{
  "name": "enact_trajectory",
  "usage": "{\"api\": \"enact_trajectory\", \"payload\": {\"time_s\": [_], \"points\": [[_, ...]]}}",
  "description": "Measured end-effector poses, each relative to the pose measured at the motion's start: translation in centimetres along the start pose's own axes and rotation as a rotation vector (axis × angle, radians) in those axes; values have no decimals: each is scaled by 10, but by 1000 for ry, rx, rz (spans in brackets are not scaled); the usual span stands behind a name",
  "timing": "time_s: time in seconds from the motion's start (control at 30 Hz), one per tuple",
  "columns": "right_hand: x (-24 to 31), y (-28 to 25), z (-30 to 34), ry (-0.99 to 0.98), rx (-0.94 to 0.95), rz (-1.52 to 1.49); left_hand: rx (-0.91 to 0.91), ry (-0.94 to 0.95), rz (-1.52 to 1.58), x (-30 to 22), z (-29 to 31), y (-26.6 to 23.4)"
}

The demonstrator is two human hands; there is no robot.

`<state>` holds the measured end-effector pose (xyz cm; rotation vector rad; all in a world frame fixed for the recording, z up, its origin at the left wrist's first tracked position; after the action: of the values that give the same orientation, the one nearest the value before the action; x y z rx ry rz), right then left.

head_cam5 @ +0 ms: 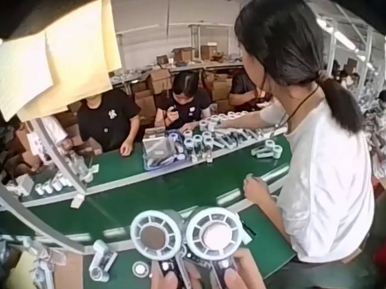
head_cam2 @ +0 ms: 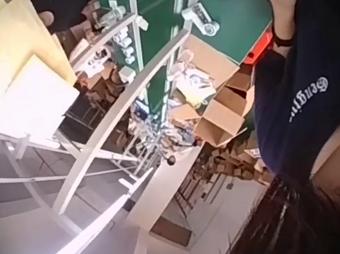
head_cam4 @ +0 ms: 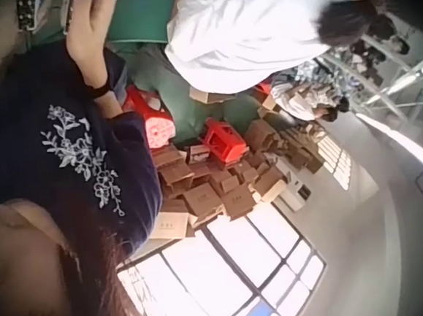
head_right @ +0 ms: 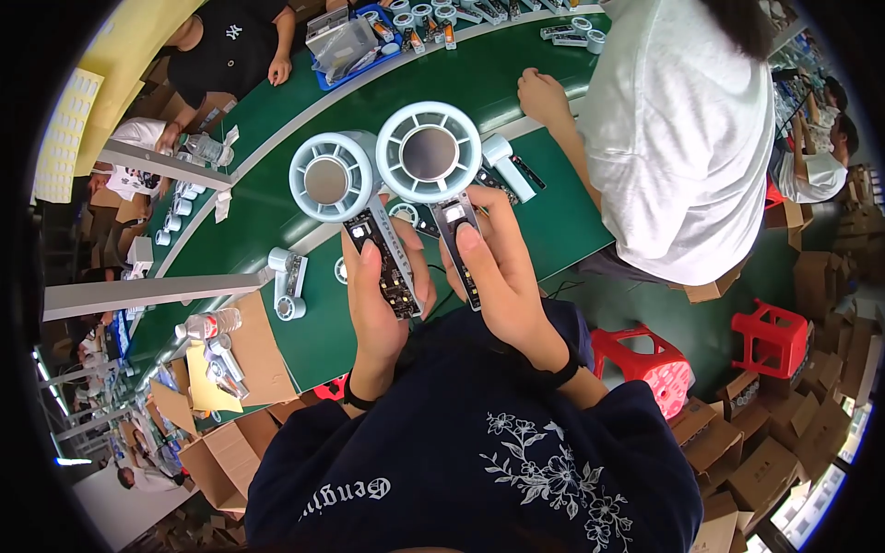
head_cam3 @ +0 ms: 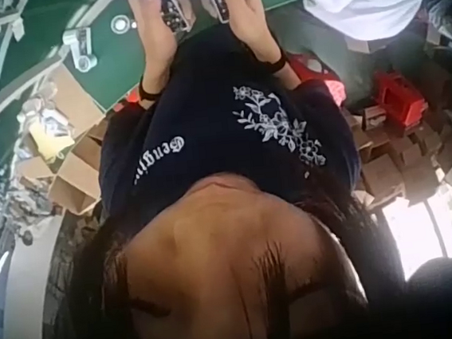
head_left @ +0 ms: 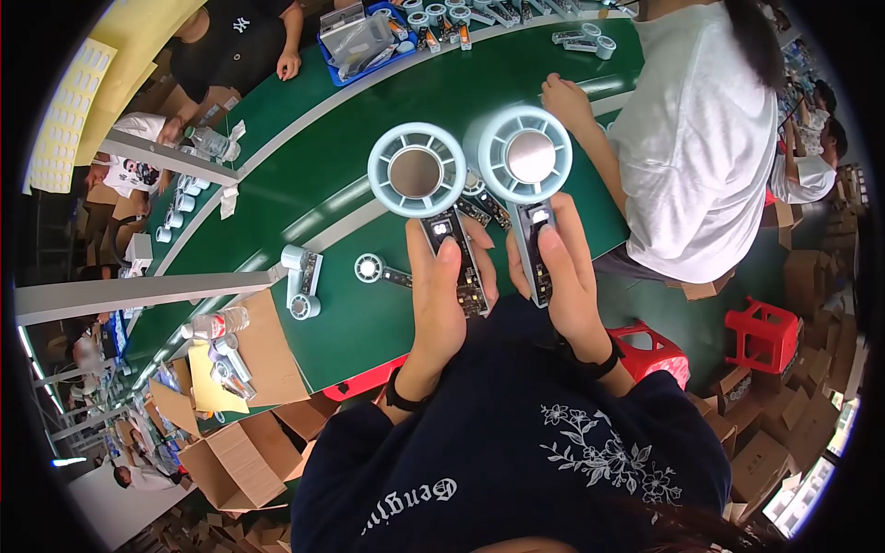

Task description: The person picks up handheld fans from a conveyor belt, presses buttons on the handles to activate the digital displays, and places them back onto the belt.

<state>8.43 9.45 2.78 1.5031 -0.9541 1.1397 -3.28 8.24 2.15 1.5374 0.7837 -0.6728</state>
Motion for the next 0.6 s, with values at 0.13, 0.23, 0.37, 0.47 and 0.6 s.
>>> {"api": "enact_trajectory", "payload": {"time_s": [0.13, 0.23, 0.37, 0.47, 0.6], "points": [[-3, -7, -3, -19, -17, 21, 2, 2, -2, 3, -4, 2], [-6, -10, -4, -18, -15, 8, -7, 5, -3, 6, -6, 1], [-7, -11, -6, -57, -33, 105, -13, -3, 30, 11, -5, -3], [-12, -14, -9, -94, -22, 92, -9, 11, 32, 17, -7, -2], [-24, -22, -3, -120, 0, 116, -4, 4, -27, 25, -5, -8]]}}
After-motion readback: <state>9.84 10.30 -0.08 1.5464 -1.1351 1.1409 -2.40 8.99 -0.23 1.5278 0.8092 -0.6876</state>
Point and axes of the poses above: each hand's wrist, its own z-axis away from the middle knuckle, its own y-axis out of the palm, x = y × z, the point moved 7 cm from there along -z, towards the middle knuckle, and after that the axes turned 6 degrees about z, right-handed, at the moved point
